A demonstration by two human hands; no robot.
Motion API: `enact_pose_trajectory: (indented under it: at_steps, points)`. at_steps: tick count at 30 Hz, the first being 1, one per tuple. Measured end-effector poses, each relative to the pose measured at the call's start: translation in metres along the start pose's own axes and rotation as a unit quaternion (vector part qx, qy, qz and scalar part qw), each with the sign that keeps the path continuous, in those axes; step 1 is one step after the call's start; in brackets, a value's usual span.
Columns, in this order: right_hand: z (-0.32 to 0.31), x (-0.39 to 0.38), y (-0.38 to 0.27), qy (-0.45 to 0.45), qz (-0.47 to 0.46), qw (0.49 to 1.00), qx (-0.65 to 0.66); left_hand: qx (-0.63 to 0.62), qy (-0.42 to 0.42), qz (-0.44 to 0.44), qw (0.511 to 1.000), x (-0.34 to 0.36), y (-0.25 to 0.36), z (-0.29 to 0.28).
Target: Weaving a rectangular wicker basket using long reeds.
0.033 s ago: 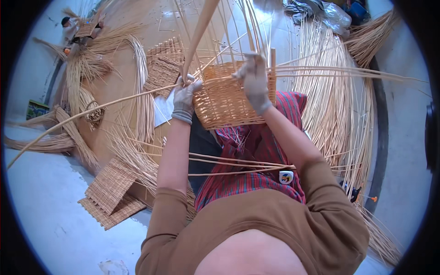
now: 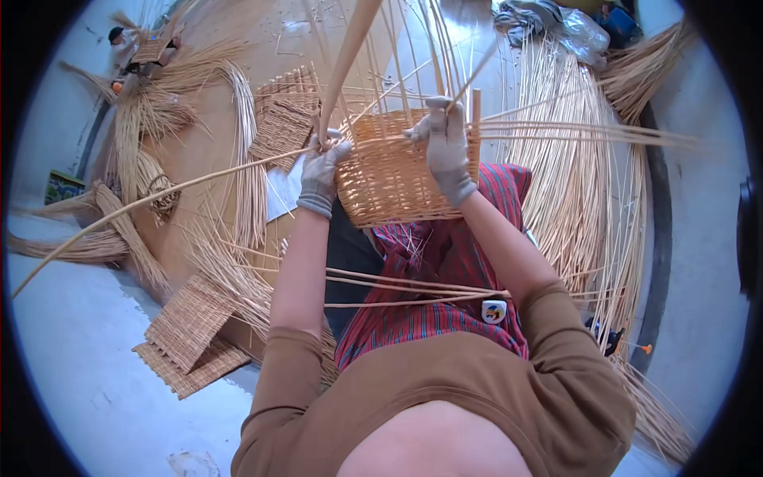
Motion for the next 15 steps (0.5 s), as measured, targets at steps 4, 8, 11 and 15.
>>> enact_pose_trajectory:
  at_steps: [4,8,11,15]
  points:
    - [-0.021,-0.027,0.009,0.069,-0.038,0.996,-0.052,0.114,0.07,0.042,0.99,0.014,0.001,0.009]
    - [0.017,-0.026,0.004,-0.071,0.136,0.987,0.054,0.107,0.113,0.14,0.978,-0.011,0.021,0.016]
    - [-0.042,-0.008,-0.017,0.127,0.025,0.991,-0.025,0.02,0.214,0.241,0.947,-0.063,0.048,0.006]
    - [-0.098,-0.006,0.004,0.139,0.032,0.986,-0.081,0.152,0.083,0.186,0.967,-0.081,0.049,0.053]
Point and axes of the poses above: each hand's wrist, its own x-axis towards the middle knuckle, its own z-axis out of the palm, y = z × x, the point moved 7 cm from there along x, towards the middle knuckle, and after that the axes turned 11 degrees about y, right-handed, at the moved point
